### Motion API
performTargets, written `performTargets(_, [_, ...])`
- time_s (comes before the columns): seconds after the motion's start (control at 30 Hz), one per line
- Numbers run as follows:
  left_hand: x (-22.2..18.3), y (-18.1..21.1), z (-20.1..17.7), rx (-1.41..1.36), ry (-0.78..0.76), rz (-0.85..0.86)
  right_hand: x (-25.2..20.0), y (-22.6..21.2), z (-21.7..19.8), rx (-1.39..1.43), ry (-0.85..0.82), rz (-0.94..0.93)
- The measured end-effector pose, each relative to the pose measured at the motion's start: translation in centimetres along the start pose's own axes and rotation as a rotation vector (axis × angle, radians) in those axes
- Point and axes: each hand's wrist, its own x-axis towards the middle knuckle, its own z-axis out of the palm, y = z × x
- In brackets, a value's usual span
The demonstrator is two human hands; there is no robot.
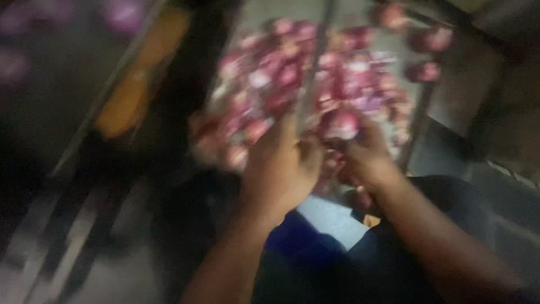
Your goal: The person peels red onions by hand and using a large knife on a metal tray, then places the peeled onions onto a separate rack of trays.
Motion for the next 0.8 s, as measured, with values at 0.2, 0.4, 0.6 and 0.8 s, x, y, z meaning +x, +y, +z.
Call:
performTargets(0.2, [4.8,3.1,2.7,-0.117,-0.362,-0.270,3.3,-1.4,-4.8,-0.143,0.191,-0.131])
performTargets(0.4, [5.8,6.5,5.6,-0.051,-0.284,-0.019,3.5,-1.4,-7.1,0.130,0.228,-0.159])
performTargets(0.6, [2.3,6.0,6.4,-0.007,-0.059,0.129,3.8,-1.0,-7.4,-0.394,0.329,-0.478])
performTargets(0.8, [1.7,4.7,5.1,-0.447,-0.502,-0.394,1.2,-3.3,-5.0,-0.225,0.321,-0.204])
